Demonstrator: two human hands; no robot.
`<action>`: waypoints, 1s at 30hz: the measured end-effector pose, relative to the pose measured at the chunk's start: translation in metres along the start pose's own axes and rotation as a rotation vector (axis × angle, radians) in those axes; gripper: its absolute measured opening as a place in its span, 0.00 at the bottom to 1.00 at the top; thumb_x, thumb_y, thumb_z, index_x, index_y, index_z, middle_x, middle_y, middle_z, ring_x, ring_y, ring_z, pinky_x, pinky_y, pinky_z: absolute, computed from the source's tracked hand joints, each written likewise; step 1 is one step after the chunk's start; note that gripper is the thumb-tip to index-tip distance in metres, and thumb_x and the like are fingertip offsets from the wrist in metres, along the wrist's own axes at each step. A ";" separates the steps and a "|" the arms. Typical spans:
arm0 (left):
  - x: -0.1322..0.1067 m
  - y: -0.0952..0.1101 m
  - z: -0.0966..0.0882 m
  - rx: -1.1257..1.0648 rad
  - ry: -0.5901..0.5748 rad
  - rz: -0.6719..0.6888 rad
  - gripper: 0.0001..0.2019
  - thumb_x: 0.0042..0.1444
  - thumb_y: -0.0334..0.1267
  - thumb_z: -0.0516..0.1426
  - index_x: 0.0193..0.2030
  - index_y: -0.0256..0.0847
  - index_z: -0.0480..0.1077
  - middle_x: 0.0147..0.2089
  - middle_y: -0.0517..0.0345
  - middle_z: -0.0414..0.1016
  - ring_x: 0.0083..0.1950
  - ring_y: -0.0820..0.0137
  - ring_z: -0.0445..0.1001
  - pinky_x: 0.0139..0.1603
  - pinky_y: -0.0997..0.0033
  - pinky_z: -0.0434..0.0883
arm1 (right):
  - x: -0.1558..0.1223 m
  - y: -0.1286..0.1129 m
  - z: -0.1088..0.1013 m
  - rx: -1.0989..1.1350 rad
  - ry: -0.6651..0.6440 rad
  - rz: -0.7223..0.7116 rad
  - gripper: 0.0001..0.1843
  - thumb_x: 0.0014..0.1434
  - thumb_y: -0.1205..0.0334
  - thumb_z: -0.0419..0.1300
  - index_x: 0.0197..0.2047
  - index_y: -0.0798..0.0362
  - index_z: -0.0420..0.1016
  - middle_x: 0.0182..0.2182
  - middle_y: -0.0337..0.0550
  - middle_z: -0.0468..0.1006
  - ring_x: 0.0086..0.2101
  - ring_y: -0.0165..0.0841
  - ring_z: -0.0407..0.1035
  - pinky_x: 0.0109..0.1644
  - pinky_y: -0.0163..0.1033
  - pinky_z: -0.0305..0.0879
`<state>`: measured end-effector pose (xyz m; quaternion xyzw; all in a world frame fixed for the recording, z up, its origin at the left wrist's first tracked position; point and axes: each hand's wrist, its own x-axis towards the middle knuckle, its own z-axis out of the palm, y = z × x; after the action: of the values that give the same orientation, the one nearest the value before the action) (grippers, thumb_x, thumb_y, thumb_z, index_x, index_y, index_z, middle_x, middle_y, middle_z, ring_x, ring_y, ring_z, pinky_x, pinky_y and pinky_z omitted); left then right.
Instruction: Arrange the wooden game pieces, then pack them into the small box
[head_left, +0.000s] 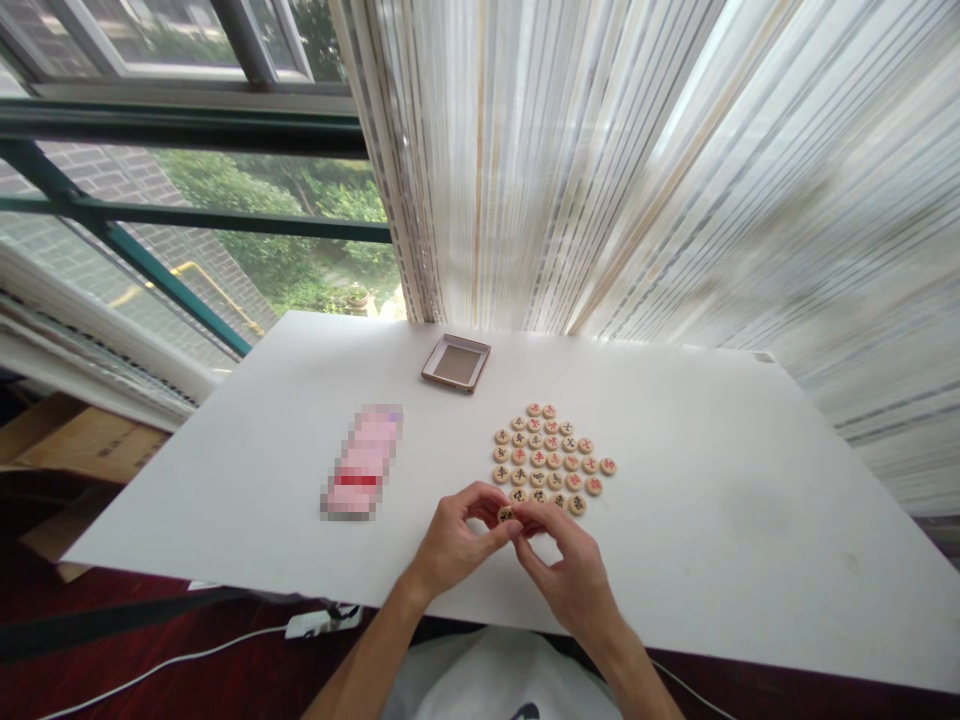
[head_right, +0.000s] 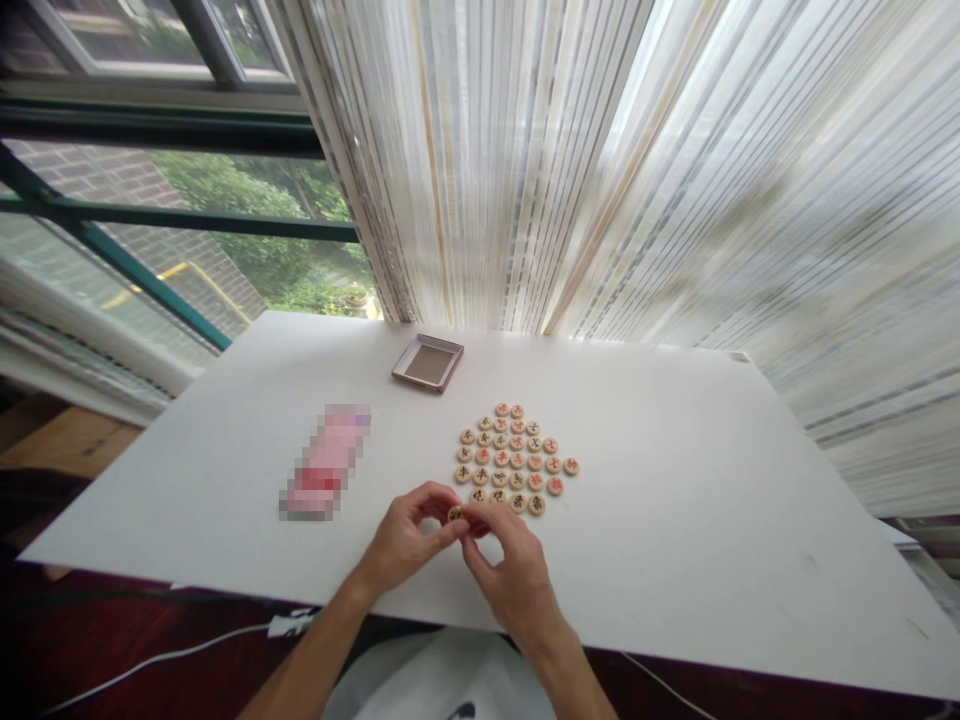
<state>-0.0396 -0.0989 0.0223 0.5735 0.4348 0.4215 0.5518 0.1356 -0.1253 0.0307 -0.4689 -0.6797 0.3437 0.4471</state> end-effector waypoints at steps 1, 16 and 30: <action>0.000 0.001 0.001 0.001 0.012 -0.001 0.12 0.55 0.42 0.66 0.42 0.38 0.74 0.38 0.56 0.80 0.39 0.69 0.79 0.43 0.72 0.76 | -0.001 0.000 0.000 -0.022 0.001 -0.022 0.15 0.63 0.69 0.60 0.52 0.45 0.75 0.41 0.41 0.80 0.38 0.33 0.76 0.45 0.40 0.75; -0.004 0.010 -0.007 0.050 -0.095 -0.006 0.14 0.67 0.42 0.55 0.54 0.39 0.75 0.44 0.52 0.82 0.41 0.68 0.81 0.45 0.68 0.77 | 0.001 0.002 -0.008 0.017 -0.026 -0.011 0.17 0.66 0.67 0.58 0.56 0.44 0.73 0.43 0.43 0.79 0.40 0.34 0.76 0.46 0.40 0.75; -0.008 0.010 -0.005 0.104 -0.090 -0.010 0.16 0.63 0.41 0.60 0.56 0.41 0.72 0.47 0.53 0.81 0.45 0.67 0.80 0.52 0.66 0.77 | 0.001 -0.002 -0.013 0.124 -0.042 0.144 0.12 0.66 0.61 0.59 0.53 0.47 0.75 0.45 0.45 0.81 0.42 0.35 0.78 0.48 0.40 0.76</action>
<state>-0.0465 -0.1051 0.0321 0.6178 0.4335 0.3692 0.5423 0.1473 -0.1245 0.0376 -0.4806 -0.6309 0.4263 0.4350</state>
